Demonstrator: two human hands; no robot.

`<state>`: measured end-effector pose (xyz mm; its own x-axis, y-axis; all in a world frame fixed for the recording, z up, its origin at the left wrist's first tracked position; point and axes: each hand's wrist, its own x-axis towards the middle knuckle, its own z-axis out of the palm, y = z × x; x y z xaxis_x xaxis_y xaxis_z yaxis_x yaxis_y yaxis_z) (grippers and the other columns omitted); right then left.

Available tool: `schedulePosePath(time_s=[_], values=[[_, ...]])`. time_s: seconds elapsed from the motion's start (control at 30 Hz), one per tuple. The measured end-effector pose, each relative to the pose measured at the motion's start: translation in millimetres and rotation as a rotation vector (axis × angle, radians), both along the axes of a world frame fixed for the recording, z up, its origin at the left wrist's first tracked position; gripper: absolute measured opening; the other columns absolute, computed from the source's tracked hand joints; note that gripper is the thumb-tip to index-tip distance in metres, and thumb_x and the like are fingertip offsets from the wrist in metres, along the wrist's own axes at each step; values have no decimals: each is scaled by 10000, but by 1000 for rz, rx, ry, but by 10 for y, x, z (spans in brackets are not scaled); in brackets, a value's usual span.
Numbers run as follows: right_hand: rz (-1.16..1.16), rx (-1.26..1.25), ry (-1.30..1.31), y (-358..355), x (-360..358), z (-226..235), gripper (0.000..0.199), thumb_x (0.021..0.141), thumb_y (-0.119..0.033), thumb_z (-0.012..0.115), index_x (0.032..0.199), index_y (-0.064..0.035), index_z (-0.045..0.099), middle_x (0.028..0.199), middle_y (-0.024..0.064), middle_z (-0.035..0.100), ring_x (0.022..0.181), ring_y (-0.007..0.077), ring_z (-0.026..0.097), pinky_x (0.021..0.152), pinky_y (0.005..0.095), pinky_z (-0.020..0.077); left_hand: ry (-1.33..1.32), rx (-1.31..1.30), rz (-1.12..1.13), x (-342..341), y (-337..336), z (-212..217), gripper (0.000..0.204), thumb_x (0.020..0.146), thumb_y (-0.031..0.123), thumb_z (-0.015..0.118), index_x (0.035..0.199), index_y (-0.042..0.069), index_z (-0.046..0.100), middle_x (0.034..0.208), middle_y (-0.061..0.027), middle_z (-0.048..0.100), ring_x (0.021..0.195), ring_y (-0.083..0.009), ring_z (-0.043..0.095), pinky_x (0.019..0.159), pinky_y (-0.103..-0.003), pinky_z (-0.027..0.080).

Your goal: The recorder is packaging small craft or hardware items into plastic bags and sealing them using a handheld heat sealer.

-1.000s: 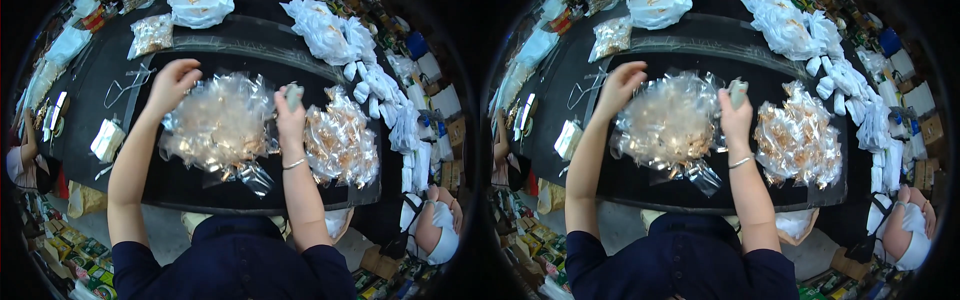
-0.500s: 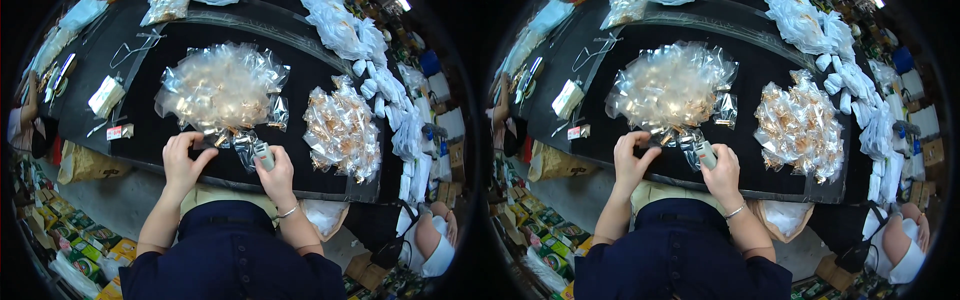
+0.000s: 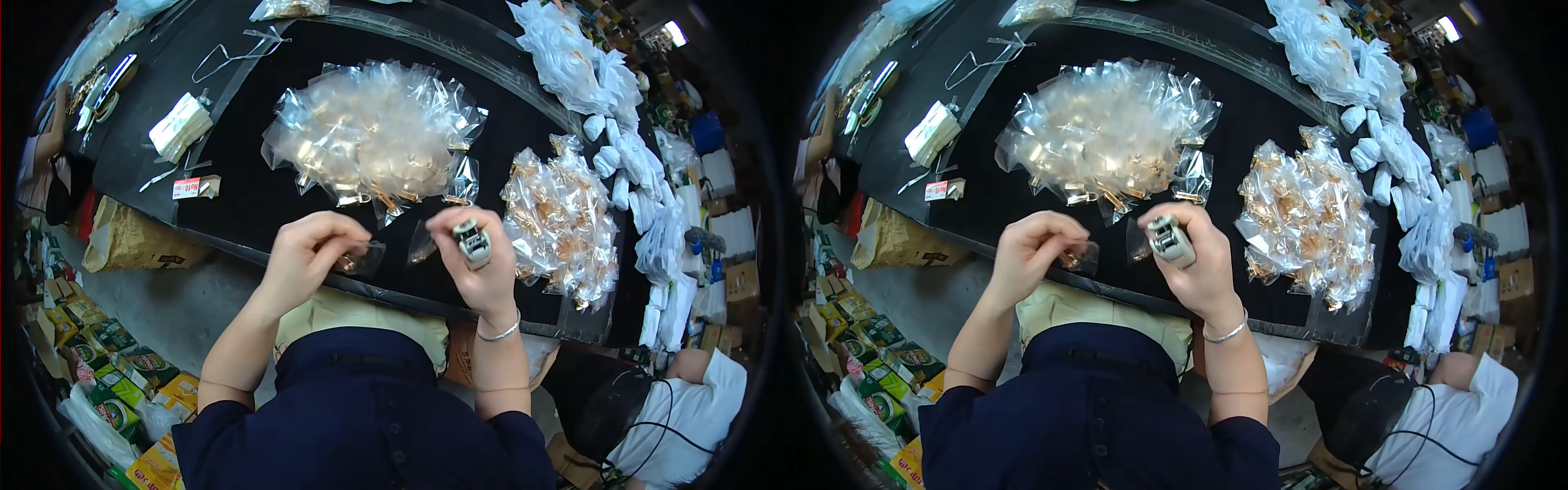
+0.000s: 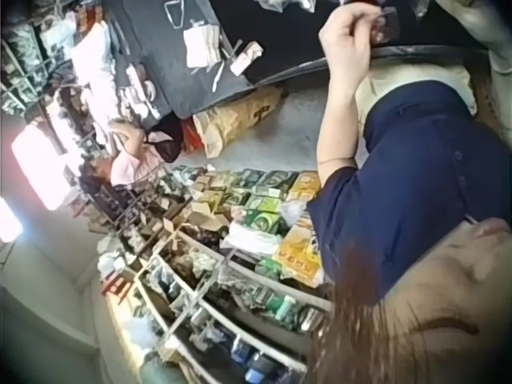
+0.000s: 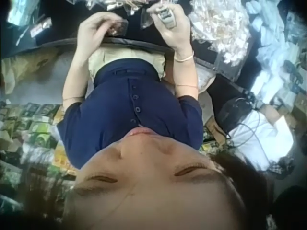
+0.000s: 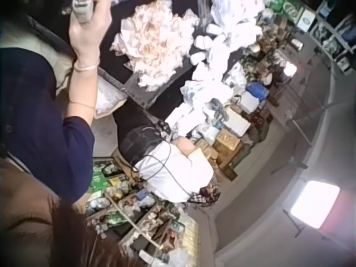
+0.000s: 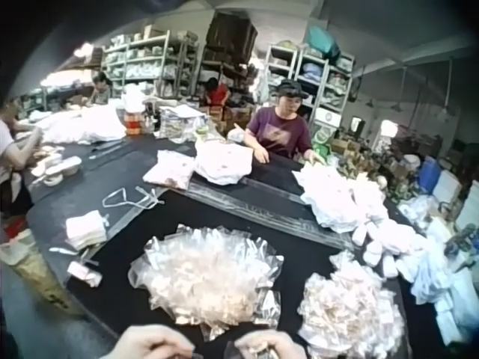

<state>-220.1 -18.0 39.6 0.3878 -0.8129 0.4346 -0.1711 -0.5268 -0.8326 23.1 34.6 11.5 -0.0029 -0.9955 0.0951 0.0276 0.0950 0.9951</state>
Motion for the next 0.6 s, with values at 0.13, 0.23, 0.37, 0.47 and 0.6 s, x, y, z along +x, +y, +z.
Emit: schedulePosePath(time_s=[0.13,0.23,0.37,0.47,0.6], values=[[-165,-138,213,-289,211,41,220,865,53,692,1036,-4,566,992,106,688,960,167,662,836,297,519,-200,-45,13,-158,-106,-98,112,921,-50,598,964,-41,701,1148,-132,653,816,-148,674,726,-252,548],[-216,42,202,-306,236,-35,215,859,43,705,1027,-6,581,970,95,694,958,162,664,836,305,521,-262,-35,72,-261,-229,-123,131,894,-40,636,988,-26,726,1174,-144,644,820,-179,688,743,-269,556],[-279,12,161,-219,77,-25,210,857,19,721,1021,-11,593,938,78,697,923,154,662,816,298,524,-168,7,59,-346,-322,-120,151,895,-22,643,1022,-31,724,1185,-136,648,850,-183,695,740,-274,558],[-312,-133,182,-60,-56,26,209,861,10,723,1024,-13,594,926,69,694,885,144,655,792,283,523,-216,-6,114,-388,-335,-143,148,892,-10,651,1020,-30,723,1141,-131,668,867,-187,696,745,-282,561],[-358,-198,215,158,-218,72,206,871,9,718,1029,-17,589,921,55,686,839,122,637,763,258,516,-315,-91,133,-362,-362,-159,152,887,-7,659,1023,-25,724,1057,-126,693,862,-197,697,748,-285,556]])
